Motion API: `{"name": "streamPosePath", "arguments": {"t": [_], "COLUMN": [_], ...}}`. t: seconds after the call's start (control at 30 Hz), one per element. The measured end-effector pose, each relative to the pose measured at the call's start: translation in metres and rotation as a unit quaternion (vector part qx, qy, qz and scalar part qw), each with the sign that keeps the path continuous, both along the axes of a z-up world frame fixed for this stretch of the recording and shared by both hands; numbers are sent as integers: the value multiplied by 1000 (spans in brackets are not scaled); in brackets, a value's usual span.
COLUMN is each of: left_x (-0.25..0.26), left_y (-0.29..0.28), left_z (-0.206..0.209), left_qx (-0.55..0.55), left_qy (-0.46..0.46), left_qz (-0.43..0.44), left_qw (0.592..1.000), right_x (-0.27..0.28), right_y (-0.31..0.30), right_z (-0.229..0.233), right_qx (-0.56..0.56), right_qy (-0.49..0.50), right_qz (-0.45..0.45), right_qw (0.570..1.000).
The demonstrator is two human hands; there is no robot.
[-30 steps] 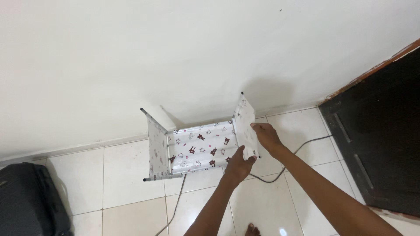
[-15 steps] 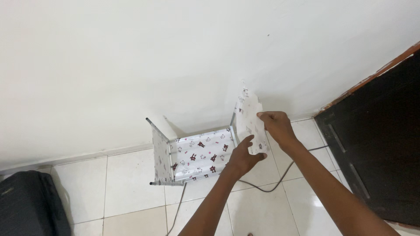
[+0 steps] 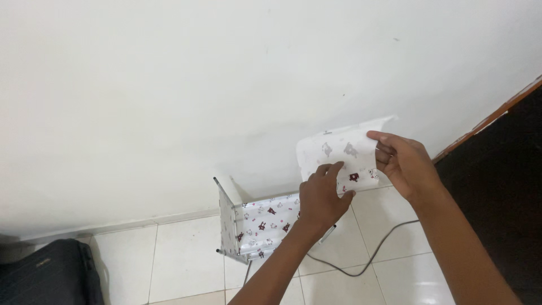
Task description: The person assembles a small shelving unit by inserting metal rods into white plastic connectors and attaching patterned fabric panels. They repeatedly insert and remove rods and panels, then wipe the fabric with a cloth.
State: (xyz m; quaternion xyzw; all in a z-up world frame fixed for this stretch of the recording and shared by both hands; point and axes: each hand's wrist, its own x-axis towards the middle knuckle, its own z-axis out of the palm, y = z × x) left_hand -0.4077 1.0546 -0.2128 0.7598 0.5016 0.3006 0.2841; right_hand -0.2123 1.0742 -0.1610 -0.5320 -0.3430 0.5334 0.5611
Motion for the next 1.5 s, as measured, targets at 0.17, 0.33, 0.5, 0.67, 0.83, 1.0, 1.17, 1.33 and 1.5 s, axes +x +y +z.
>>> {"name": "streamPosePath", "arguments": {"t": [0.17, 0.33, 0.5, 0.67, 0.83, 1.0, 1.17, 1.33, 1.5], "left_x": [-25, -47, -50, -43, -30, -25, -10, 8, 37], "left_y": [7, -5, -35, -34, -55, -81, -103, -120, -161], "left_z": [55, 125, 163, 186, 220, 245, 245, 234, 224], "left_qx": [100, 175, 248, 280, 167, -1, -47, -77, -101], "left_qy": [-54, -82, -50, -164, -291, -289, -293, -255, -275], "left_qz": [29, -22, -54, -35, -70, -86, -60, -29, -62], "left_qw": [993, 981, 966, 945, 939, 953, 953, 963, 954], "right_x": [-17, -37, -42, -45, -40, -15, 16, 32, 53], "right_y": [-34, -63, -89, -126, -176, -205, -237, -288, -353], "right_z": [75, 130, 163, 186, 179, 145, 116, 105, 127], "right_qx": [-18, 20, 22, 69, 8, -43, -45, 80, 108], "right_qy": [20, 83, 231, 186, -184, -228, 2, 46, -46], "right_qz": [-96, -106, -184, -207, -375, -396, -247, -292, -405], "right_qw": [995, 991, 955, 958, 908, 888, 968, 952, 907]}}
